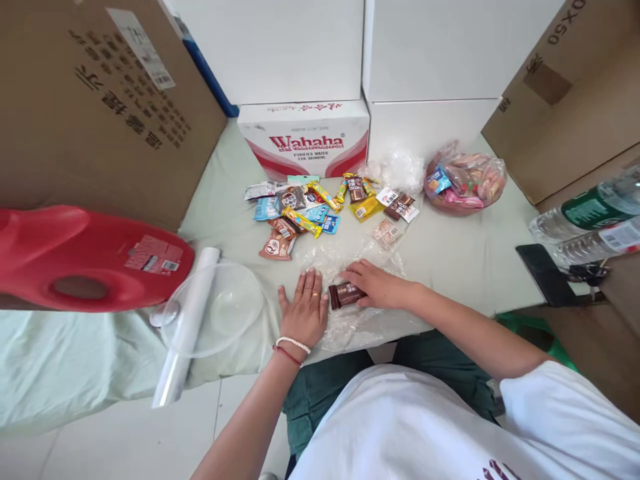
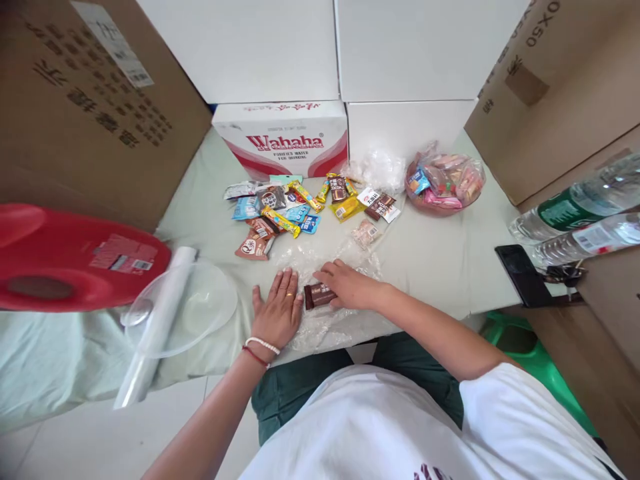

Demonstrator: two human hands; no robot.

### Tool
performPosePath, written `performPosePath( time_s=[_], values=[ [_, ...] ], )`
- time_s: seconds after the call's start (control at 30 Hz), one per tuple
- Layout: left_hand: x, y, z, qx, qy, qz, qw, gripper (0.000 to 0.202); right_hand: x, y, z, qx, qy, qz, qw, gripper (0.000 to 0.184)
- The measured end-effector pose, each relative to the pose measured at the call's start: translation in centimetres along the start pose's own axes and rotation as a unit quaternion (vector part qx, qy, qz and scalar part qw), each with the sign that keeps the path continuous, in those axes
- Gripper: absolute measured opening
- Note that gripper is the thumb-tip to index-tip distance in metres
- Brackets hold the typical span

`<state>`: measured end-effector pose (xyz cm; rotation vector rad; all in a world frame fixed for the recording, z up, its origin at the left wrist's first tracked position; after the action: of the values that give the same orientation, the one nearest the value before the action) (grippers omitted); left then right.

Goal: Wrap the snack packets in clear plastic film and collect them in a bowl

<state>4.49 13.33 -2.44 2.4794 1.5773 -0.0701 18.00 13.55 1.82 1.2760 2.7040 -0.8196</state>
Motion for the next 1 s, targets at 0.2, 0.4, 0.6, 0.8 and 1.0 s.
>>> performPosePath(
  time_s=[0.2, 0.4, 0.6, 0.8, 1.0],
  values=[
    [0.0, 0.0, -0.1, -0.009, 0.005, 0.0, 1.0, 0.06, -5.1, 5.4, -2.0, 0.043, 0.09, 0.173, 0.98, 0.044],
    [-0.1, 0.0, -0.1, -0.006, 0.01, 0.002, 1.0, 0.059, -2.4, 0.9, -1.9, 0.027, 0.1, 0.093, 0.99, 0.051],
    [-0.2, 0.2, -0.2, -0.005, 0.016, 0.008, 1.0, 0.059, 0.5, -1.7, 1.2, -0.076, 0.014, 0.063, 0.995, 0.051],
    [-0.2, 0.0, -0.1, -0.015, 0.014, 0.002, 1.0, 0.059, -2.1, 0.9, 0.2, -0.039, 0.003, 0.087, 0.995, 0.055],
    [-0.3, 0.1, -0.2, -0.016, 0.02, 0.009, 1.0, 0.06, -0.9, 1.0, -0.8, -0.025, 0.019, 0.082, 0.996, 0.055]
  ],
)
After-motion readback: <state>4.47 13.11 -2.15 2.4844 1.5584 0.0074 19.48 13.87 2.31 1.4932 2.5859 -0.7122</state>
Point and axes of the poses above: each hand's wrist, its own x-axis towards the middle knuckle, its own z-axis out of the palm, y = z × x, the point moved 10 cm from there along x, towards the middle knuckle, and after that the axes turned 9 degrees about -y, right-handed, at the moved point
